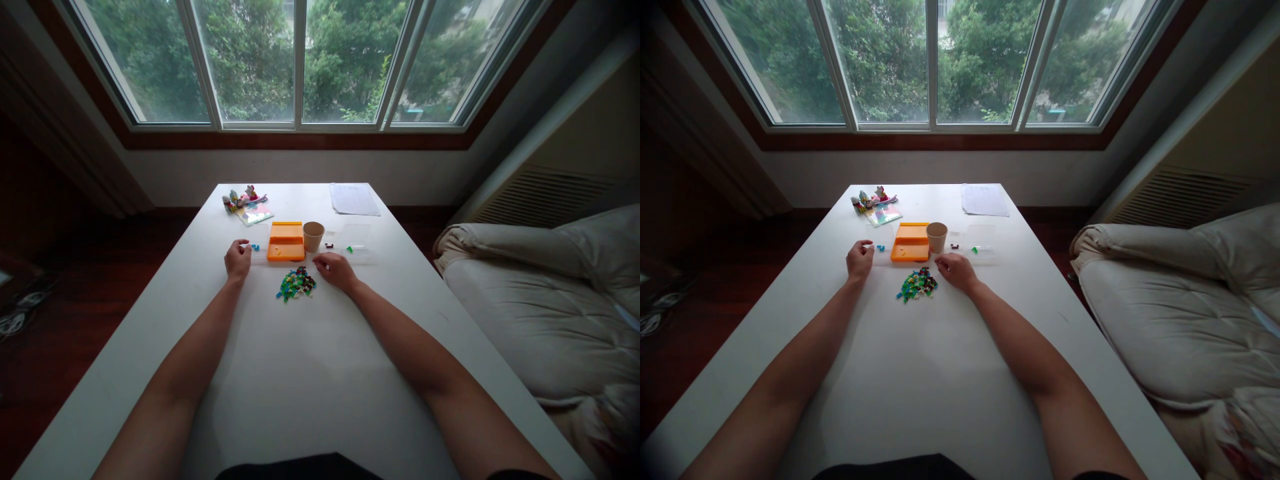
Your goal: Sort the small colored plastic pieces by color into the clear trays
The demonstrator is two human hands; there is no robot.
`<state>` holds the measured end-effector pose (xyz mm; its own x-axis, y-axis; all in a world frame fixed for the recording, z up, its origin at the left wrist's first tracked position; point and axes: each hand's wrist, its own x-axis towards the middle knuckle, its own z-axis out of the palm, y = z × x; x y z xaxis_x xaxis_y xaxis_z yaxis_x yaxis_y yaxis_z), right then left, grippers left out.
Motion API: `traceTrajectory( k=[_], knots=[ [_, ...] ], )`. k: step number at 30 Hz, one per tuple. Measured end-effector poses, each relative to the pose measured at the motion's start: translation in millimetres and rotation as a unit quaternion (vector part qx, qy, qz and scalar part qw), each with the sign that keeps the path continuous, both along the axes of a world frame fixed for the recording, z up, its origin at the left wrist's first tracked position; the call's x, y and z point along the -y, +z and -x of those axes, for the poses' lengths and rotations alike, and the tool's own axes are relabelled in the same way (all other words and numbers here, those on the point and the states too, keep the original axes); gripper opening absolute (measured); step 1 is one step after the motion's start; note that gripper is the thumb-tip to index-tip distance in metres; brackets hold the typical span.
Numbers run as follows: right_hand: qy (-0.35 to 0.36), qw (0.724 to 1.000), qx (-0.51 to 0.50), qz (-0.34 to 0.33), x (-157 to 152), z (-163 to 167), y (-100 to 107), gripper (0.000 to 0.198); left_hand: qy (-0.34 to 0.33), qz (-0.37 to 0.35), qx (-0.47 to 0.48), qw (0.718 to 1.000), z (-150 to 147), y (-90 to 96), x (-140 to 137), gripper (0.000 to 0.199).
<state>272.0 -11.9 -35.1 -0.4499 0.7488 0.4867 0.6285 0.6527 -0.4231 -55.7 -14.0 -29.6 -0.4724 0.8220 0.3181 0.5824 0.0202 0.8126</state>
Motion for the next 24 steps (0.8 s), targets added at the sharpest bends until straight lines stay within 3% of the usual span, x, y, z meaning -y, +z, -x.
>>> traceTrajectory(
  k=[7, 14, 24],
  knots=[
    [0.047, 0.998, 0.044, 0.001, 0.0, 6.5, 1.4, 0.019, -0.096, -0.001, -0.087, 0.992, -20.1, 4.1, 7.0, 0.026],
    [0.063, 0.993, 0.096, -0.023, 2.6, 15.2, 1.6, 0.03, -0.248, -0.001, -0.173, 0.953, -42.5, 2.9, 14.1, 0.023],
    [0.044, 0.993, 0.103, -0.027, 3.0, 18.2, 0.3, 0.01, -0.268, 0.008, -0.192, 0.944, -43.3, 2.1, 14.7, 0.021]
  ],
)
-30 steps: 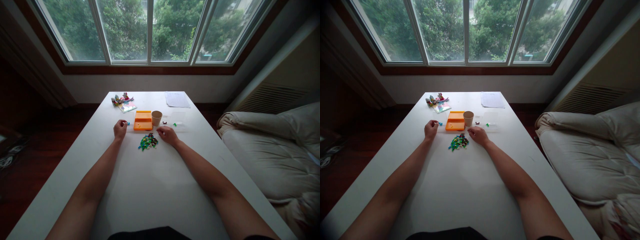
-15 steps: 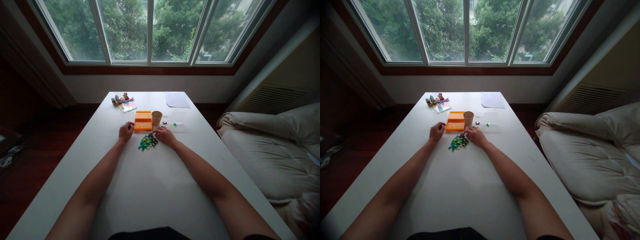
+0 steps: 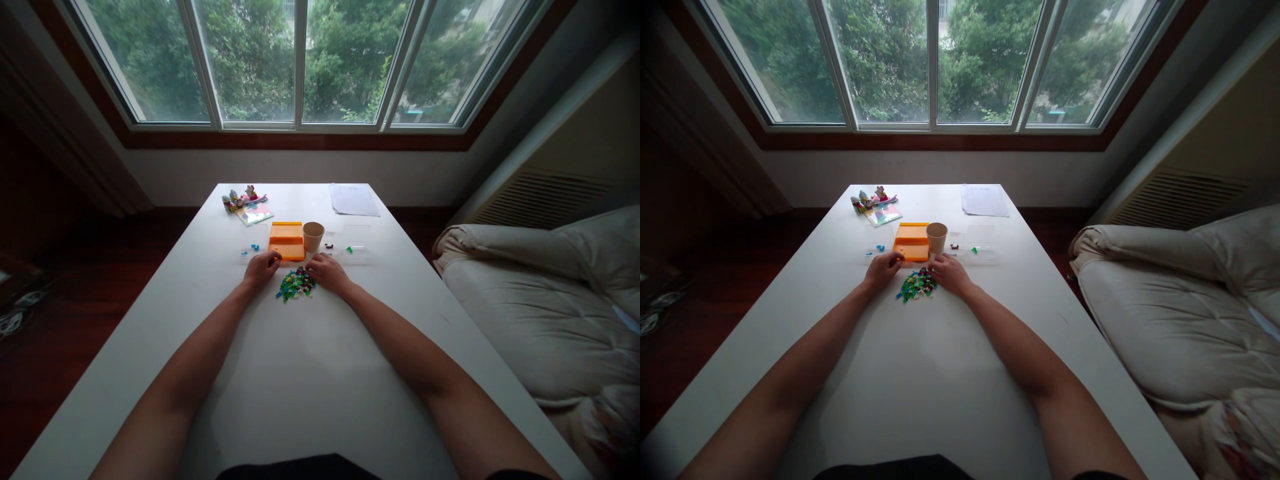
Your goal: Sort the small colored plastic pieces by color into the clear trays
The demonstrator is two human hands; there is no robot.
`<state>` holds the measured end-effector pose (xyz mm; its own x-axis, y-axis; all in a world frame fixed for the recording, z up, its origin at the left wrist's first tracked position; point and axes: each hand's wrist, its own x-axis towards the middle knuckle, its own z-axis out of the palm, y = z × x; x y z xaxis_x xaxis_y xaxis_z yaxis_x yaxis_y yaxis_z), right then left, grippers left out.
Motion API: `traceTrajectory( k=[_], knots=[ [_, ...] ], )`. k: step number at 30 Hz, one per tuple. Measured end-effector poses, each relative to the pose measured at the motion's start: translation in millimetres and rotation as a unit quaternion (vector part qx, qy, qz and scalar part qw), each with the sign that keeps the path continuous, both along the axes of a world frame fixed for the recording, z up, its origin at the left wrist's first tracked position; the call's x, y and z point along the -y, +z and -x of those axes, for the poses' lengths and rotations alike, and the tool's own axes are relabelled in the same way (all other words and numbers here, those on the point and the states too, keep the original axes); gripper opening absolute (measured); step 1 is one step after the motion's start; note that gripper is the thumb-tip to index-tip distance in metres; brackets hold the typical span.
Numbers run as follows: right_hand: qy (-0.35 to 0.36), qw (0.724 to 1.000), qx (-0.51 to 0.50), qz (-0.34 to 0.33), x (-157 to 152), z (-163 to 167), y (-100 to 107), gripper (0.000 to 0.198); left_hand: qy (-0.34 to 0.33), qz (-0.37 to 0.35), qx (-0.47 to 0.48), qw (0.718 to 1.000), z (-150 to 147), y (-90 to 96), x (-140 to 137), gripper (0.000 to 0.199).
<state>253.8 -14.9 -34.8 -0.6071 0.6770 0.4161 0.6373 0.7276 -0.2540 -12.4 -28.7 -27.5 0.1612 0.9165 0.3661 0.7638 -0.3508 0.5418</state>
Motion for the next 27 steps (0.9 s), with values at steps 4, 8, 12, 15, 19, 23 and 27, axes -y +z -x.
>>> traceTrajectory(
  k=[4, 8, 12, 15, 19, 23, 27],
  knots=[
    [-0.032, 0.999, 0.004, 0.004, -2.1, -1.2, -1.7, 0.006, -0.001, 0.002, 0.002, 1.0, -0.2, -1.1, -0.2, 0.021],
    [-0.044, 0.999, -0.001, 0.003, -3.0, -2.5, -1.3, 0.007, -0.009, 0.002, 0.003, 1.0, 0.4, -2.5, -1.0, 0.021],
    [-0.065, 0.996, -0.062, 0.007, -1.8, -5.1, 2.6, 0.012, -0.011, 0.012, 0.004, 1.0, 0.5, -2.8, -1.9, 0.021],
    [-0.1, 0.982, -0.156, 0.044, -3.3, -8.9, 4.3, 0.014, -0.013, 0.014, 0.007, 1.0, 0.0, -2.7, -2.0, 0.021],
    [-0.124, 0.94, -0.293, 0.124, -11.5, -14.0, 0.7, 0.016, -0.013, 0.009, 0.009, 1.0, 0.1, -3.8, -2.0, 0.021],
    [-0.143, 0.879, -0.416, 0.181, -23.1, -18.9, -5.2, 0.026, -0.011, 0.003, 0.004, 1.0, 0.4, -5.2, -2.4, 0.02],
    [-0.149, 0.827, -0.493, 0.226, -33.5, -24.4, -10.0, 0.036, -0.009, 0.003, -0.001, 1.0, -0.2, -4.8, -2.1, 0.02]
  ],
)
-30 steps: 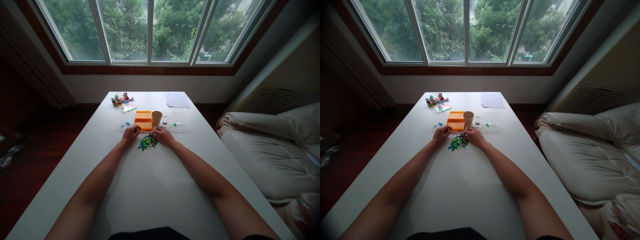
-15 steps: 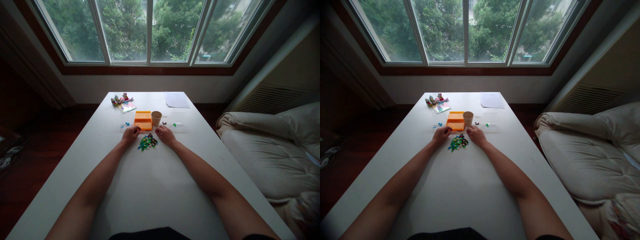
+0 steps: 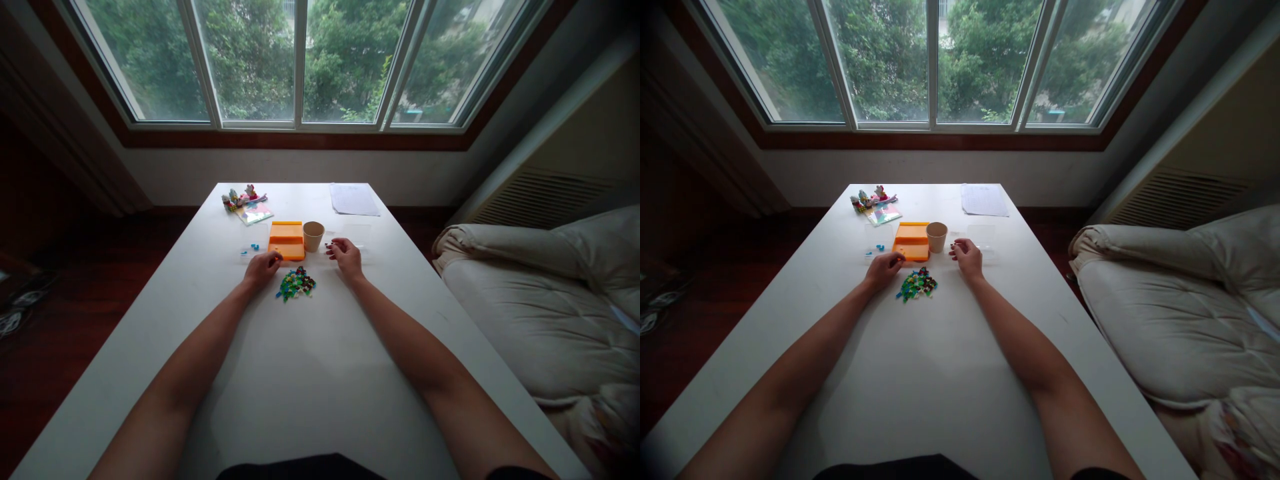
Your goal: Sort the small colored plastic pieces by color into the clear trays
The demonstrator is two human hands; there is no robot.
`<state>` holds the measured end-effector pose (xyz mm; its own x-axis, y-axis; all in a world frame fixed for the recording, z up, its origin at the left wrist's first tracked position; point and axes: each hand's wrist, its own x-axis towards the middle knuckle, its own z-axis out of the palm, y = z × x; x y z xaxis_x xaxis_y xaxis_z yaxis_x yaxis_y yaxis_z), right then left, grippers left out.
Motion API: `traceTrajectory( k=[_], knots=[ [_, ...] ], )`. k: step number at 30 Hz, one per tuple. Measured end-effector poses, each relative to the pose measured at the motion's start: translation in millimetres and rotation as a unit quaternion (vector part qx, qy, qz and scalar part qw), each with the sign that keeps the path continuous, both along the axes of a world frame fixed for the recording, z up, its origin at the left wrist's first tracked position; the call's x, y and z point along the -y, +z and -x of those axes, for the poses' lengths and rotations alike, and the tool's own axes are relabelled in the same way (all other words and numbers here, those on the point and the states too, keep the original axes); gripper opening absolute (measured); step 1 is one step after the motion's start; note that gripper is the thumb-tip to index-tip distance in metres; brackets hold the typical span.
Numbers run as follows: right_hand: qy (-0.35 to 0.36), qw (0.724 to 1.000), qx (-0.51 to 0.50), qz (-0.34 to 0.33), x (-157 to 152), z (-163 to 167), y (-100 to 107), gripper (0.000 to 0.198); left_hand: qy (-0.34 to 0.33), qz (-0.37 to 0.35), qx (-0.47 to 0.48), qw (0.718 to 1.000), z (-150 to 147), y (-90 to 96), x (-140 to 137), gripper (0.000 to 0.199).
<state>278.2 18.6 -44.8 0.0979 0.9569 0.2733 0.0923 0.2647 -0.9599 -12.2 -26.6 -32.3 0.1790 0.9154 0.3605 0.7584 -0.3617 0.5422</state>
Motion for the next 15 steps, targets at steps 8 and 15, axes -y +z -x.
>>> traceTrajectory(
  k=[8, 15],
  knots=[
    [0.014, 0.999, -0.026, 0.017, -3.6, -2.8, -2.7, 0.037, -0.004, 0.008, -0.001, 1.0, -0.5, 1.3, 1.0, 0.02],
    [0.133, 0.976, 0.17, -0.026, 12.1, 8.6, 3.1, 0.02, -0.002, 0.004, -0.01, 1.0, -0.2, 0.0, 0.7, 0.022]
  ],
)
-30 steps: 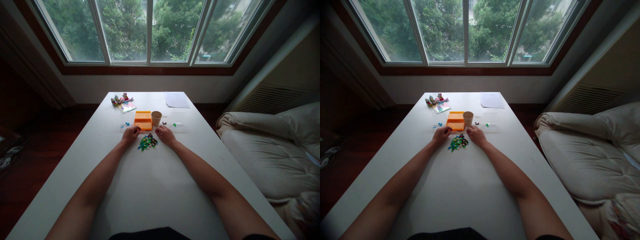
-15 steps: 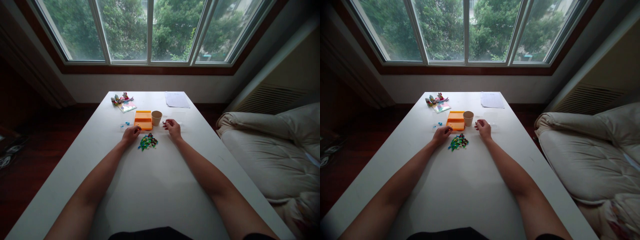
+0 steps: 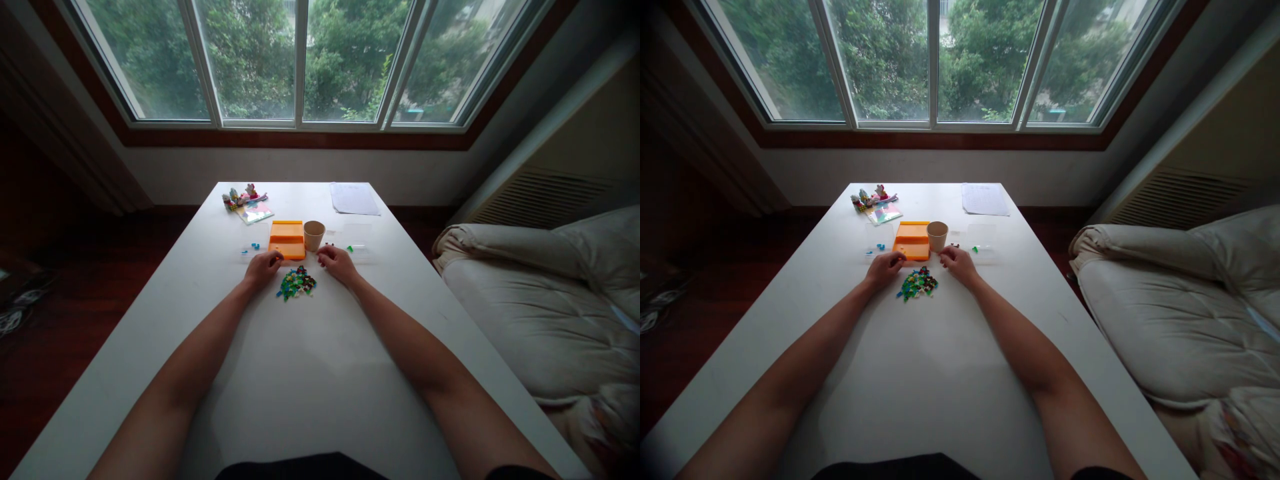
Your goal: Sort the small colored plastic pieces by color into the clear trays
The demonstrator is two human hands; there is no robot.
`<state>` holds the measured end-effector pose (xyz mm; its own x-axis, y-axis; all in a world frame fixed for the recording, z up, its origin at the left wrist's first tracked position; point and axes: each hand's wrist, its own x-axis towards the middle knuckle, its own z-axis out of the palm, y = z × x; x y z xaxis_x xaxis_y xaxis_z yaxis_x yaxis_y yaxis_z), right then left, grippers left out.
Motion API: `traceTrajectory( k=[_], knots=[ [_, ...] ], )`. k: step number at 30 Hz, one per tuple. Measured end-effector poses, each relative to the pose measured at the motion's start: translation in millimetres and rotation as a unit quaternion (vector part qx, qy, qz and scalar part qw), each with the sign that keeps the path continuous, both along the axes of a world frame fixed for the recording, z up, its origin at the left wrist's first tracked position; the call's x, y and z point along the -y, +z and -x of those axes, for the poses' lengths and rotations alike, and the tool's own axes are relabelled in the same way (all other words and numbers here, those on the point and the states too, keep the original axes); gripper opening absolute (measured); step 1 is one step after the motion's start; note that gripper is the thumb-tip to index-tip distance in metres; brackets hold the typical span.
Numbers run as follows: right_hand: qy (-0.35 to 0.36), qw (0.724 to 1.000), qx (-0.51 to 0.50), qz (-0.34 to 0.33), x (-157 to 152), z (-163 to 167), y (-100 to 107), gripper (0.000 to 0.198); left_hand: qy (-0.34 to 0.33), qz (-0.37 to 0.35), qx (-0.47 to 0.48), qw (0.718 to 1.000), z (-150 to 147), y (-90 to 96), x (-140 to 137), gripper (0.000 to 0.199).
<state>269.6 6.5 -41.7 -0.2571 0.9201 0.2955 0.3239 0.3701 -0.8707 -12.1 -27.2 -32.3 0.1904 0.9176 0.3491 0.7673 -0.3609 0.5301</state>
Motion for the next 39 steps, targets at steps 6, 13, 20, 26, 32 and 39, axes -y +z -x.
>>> traceTrajectory(
  k=[6, 13, 20, 26, 32, 39],
  knots=[
    [0.104, 0.97, 0.167, -0.142, 17.2, 15.9, 8.4, 0.021, -0.002, -0.001, -0.006, 1.0, 0.7, -0.6, -0.4, 0.023],
    [0.13, 0.935, 0.262, -0.202, 25.0, 22.8, 11.2, 0.019, -0.006, -0.005, -0.013, 1.0, 0.8, -1.1, -0.6, 0.022],
    [0.082, 0.93, 0.289, -0.213, 26.2, 23.6, 10.1, 0.018, 0.0, 0.003, -0.025, 1.0, -0.5, 0.5, 0.2, 0.023],
    [0.087, 0.927, 0.296, -0.214, 29.3, 30.5, 11.8, 0.019, -0.001, 0.001, -0.025, 1.0, 0.1, 0.0, -0.4, 0.023],
    [0.069, 0.927, 0.308, -0.205, 30.7, 30.1, 14.6, 0.014, -0.003, -0.003, -0.03, 1.0, 0.5, -1.1, -1.7, 0.022],
    [0.055, 0.92, 0.333, -0.198, 30.7, 27.6, 18.7, 0.013, -0.004, 0.0, -0.021, 1.0, 1.0, -1.1, -0.9, 0.022]
  ],
)
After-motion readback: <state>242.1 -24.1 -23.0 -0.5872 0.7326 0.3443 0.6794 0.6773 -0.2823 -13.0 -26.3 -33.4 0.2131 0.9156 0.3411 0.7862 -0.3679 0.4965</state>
